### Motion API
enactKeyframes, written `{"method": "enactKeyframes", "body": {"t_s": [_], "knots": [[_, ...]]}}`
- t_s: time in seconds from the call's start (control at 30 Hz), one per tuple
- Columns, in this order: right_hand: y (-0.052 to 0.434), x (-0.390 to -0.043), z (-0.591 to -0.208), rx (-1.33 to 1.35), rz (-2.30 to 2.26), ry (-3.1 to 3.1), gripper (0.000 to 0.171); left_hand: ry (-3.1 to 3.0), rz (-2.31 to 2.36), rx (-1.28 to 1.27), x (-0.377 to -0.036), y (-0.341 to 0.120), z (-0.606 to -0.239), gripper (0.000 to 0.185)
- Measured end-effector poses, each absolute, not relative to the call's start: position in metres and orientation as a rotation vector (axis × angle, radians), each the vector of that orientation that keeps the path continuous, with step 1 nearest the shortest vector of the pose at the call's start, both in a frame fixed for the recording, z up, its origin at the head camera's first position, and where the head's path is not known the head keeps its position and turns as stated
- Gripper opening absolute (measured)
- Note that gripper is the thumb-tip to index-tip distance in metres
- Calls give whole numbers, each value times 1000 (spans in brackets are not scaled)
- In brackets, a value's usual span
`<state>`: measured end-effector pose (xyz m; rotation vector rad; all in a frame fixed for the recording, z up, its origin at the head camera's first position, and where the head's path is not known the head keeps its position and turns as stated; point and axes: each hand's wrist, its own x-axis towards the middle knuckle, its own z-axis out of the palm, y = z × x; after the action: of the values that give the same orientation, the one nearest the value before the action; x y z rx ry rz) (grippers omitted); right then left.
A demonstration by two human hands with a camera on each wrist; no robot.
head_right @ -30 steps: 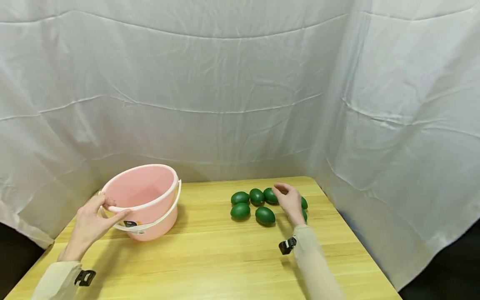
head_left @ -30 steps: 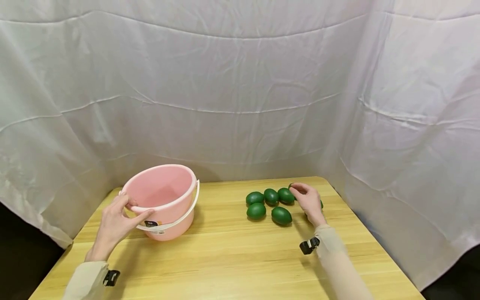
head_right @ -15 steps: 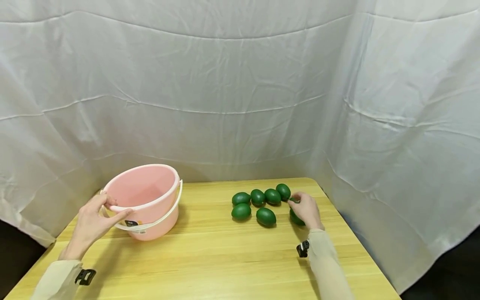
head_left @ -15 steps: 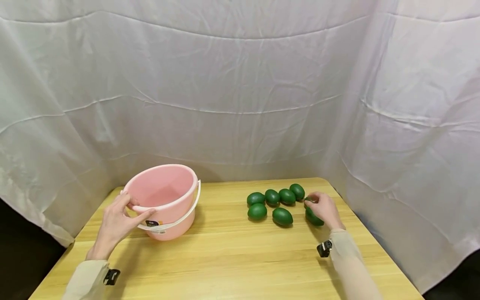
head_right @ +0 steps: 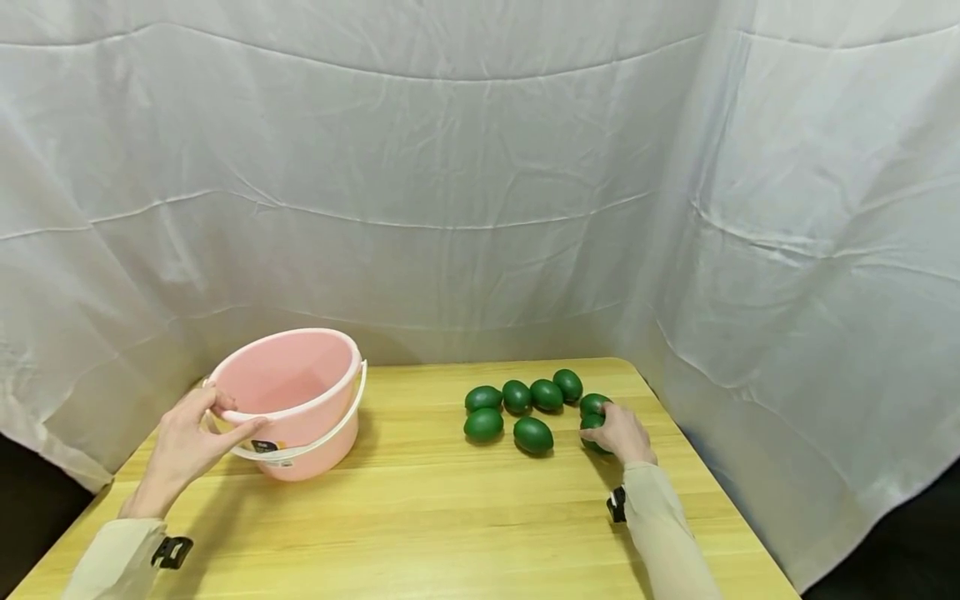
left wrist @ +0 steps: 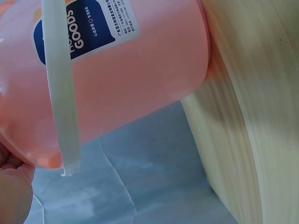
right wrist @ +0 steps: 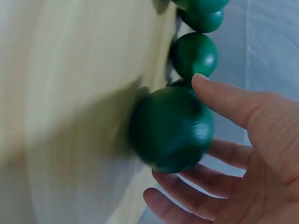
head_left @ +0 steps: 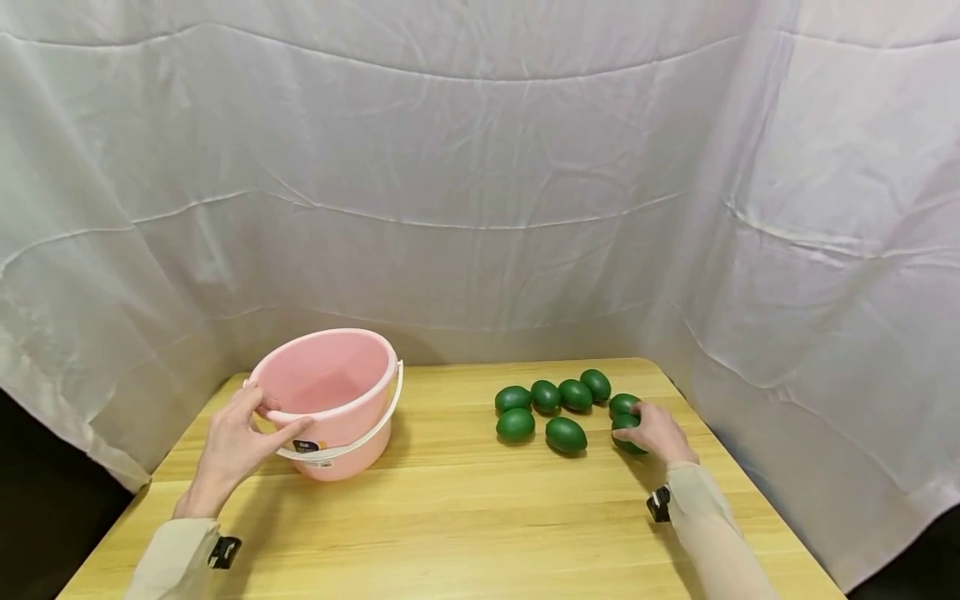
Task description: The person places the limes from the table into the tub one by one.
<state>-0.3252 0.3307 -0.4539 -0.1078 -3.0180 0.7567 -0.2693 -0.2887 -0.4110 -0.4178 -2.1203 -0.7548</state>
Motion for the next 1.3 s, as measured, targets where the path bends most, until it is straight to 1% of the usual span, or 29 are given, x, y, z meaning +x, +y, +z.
{"method": "enactKeyframes", "body": {"t_s": [0.4,0.6,0.83,1.07,1.3], "knots": [[331,-328,-466,-121,760,-3063,84,-2116,-764,-406,-273,-289,-413,45],[331,-329,-473,-77,805,-3033,80,-2114,-780,-402,-273,-287,-415,46],[331,-334,-476,-82,1097,-2925,84,-2127,-795,-388,-272,-286,-414,45],[328,-337,-473,-109,1309,-2803,68,-2125,-792,-392,-273,-288,-413,46],[326,-339,-472,-133,1331,-2749,65,-2146,-809,-374,-271,-287,-413,44]]}}
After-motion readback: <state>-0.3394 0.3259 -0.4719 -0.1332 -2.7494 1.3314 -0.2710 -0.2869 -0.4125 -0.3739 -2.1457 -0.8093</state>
